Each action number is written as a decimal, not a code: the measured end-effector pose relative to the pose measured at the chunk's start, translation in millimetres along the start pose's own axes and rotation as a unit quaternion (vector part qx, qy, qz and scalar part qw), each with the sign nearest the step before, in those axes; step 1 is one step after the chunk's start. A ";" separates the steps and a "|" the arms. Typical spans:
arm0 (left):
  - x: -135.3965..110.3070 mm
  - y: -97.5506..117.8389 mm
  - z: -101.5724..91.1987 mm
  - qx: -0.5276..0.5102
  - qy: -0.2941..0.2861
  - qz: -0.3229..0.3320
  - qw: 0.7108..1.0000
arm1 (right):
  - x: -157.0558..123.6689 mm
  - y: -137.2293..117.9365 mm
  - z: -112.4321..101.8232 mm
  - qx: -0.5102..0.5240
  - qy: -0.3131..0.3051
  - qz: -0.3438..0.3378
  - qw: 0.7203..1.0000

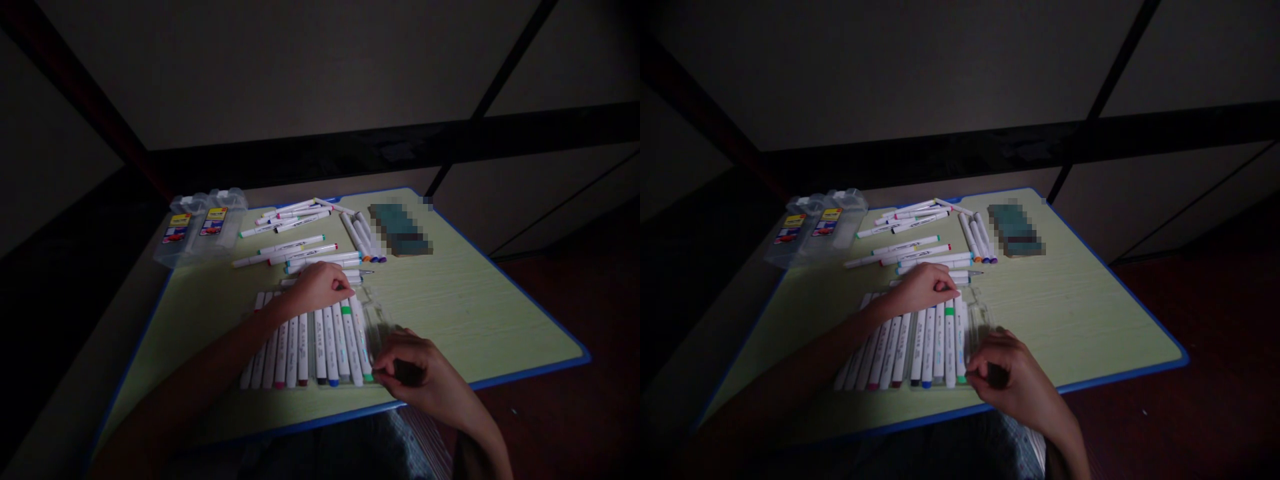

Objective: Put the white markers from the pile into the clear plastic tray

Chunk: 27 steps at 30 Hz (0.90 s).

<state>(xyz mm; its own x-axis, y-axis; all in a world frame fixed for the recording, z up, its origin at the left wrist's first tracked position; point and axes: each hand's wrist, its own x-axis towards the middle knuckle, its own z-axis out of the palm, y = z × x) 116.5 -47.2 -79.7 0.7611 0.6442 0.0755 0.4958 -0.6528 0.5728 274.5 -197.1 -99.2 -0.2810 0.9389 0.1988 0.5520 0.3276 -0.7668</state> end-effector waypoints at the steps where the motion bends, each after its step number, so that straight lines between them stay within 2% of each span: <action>1: 0.0 0.5 -0.4 0.002 -0.002 0.000 1.000 | -0.5 0.6 0.3 -0.001 0.008 -0.002 1.000; 19: 0.5 0.6 -0.1 0.008 0.007 0.000 1.000 | -0.2 0.7 -1.7 -0.005 -0.003 -0.037 0.999; 27: 0.9 -6.5 2.0 -0.002 -0.002 0.022 1.000 | -5.6 4.7 -3.2 0.007 -0.008 -0.026 1.000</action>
<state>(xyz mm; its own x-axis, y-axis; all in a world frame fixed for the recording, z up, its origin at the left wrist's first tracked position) 114.7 -43.1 -85.0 0.7836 0.6136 0.0976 0.4600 -0.6785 0.5727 281.2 -200.5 -101.9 -0.3220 0.9185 0.2296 0.5256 0.3752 -0.7636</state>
